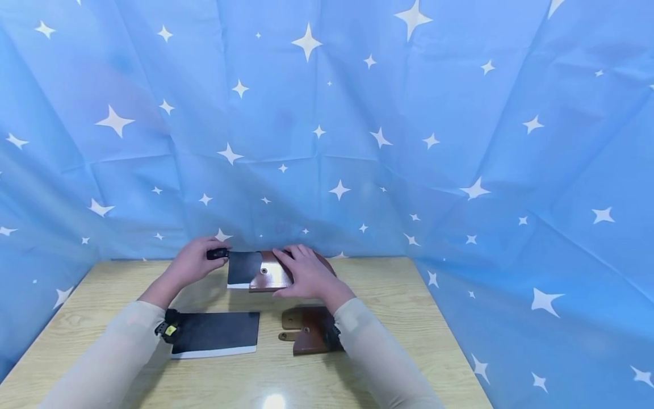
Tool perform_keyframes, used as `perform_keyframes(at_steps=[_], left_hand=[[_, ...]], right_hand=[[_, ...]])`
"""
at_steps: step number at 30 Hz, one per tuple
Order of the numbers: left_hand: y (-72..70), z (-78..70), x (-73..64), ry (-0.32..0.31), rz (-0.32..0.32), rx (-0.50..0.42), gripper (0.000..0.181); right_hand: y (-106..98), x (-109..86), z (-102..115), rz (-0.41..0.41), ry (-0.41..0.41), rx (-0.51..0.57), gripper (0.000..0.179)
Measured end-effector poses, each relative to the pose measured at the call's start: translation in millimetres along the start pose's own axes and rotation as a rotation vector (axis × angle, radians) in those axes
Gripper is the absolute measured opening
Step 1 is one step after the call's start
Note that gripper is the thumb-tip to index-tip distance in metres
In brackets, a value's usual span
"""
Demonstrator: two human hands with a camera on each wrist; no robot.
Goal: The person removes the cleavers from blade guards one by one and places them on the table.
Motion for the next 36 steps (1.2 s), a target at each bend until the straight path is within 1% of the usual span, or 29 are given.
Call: perform_keyframes(at_steps=[6,12,17,19,30,34,36], left_hand=[[-0.1,1.6,-1.3,-0.011,0.002,0.009,0.04],[-0.6,6.1,-2.6,-0.002,-0.005,-0.006,0.038],[0.1,11.4,-3.0,0.007,0.002,0.01,0.037],[0.4,11.7,-3.5,0.015,0.005,0.018,0.037],[-2.5,8.8,-6.4,0.01,0.008,0.015,0.038],[-2.4,9.9,-6.4,0.019,0.016,0.008,0.038],[-2.0,12.1,-6.0,0.013,0.017,0.0,0.038]], right_hand=[[-1.1,-3.1,1.1,-0.008,-0.002,-0.007,0.112],[2.9,-7.7,-4.1,-0.001,0.016,-0.003,0.112],[4.0,-10.3,-6.9,0.0,0.009,-0.024,0.111],[3.6,-10.7,-7.0,-0.006,0.001,-0.024,0.111],[0.9,-10.9,-5.4,-0.01,0.007,-0.015,0.11],[-0.3,-11.8,-4.7,-0.014,-0.004,-0.01,0.11],[-0.8,-13.2,-5.1,-0.012,-0.002,-0.006,0.11]])
Point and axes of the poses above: each hand's wrist, its own x-axis towards the middle knuckle, its own y-axis out of the palm, z = x × y, the point moved 5 cm from there along x, towards the middle knuckle, and after that the axes turned 9 degrees about -y, right-handed, at the moved point
